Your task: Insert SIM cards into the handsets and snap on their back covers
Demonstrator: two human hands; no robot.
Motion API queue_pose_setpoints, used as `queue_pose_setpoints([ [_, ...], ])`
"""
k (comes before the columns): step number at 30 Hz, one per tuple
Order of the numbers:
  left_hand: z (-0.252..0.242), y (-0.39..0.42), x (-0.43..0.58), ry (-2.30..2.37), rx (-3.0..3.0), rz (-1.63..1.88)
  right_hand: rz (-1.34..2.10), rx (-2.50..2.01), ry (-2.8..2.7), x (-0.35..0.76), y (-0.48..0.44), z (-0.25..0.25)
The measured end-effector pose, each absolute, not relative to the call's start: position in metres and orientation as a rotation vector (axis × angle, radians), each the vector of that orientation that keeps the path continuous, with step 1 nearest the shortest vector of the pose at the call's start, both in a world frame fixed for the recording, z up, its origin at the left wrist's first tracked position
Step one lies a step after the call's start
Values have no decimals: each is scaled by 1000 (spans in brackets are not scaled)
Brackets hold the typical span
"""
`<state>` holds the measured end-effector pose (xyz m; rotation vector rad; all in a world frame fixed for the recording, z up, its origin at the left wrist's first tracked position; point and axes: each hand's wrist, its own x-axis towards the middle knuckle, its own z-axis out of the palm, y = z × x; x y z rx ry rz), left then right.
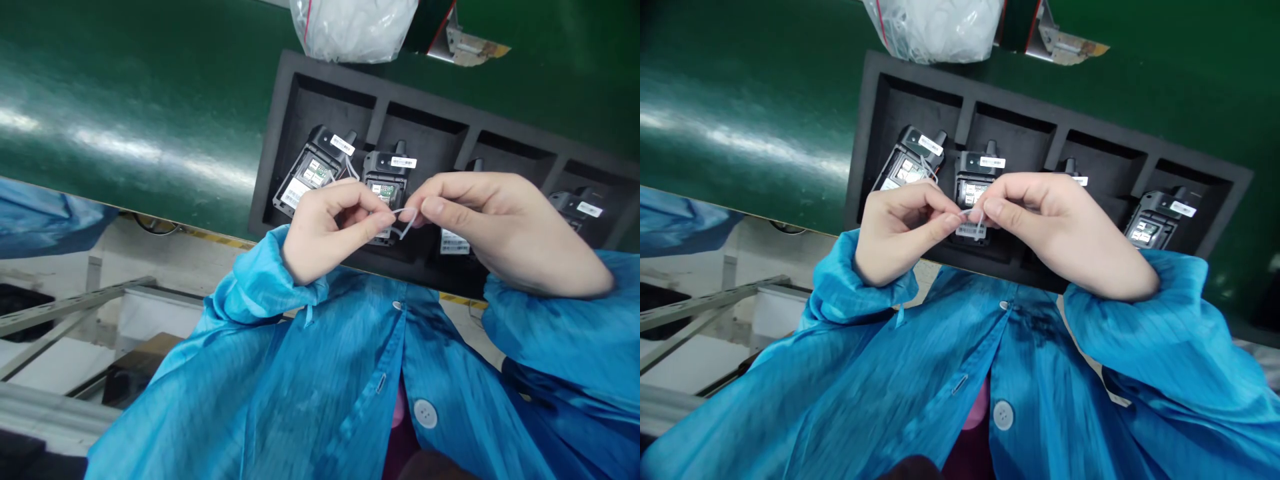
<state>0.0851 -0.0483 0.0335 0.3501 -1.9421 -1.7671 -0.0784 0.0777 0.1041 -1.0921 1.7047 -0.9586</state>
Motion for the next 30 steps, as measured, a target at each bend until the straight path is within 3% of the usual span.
queue_pose_setpoints([
  [18,34,-53,86,-1709,395,-2370,-1042,-899,1818,-64,72,102],
  [24,44,-51,83,-1851,452,-2221,-993,-954,1839,-67,73,104],
  [30,42,-57,81,-2039,429,-2032,-660,-1449,2051,-70,76,109],
])
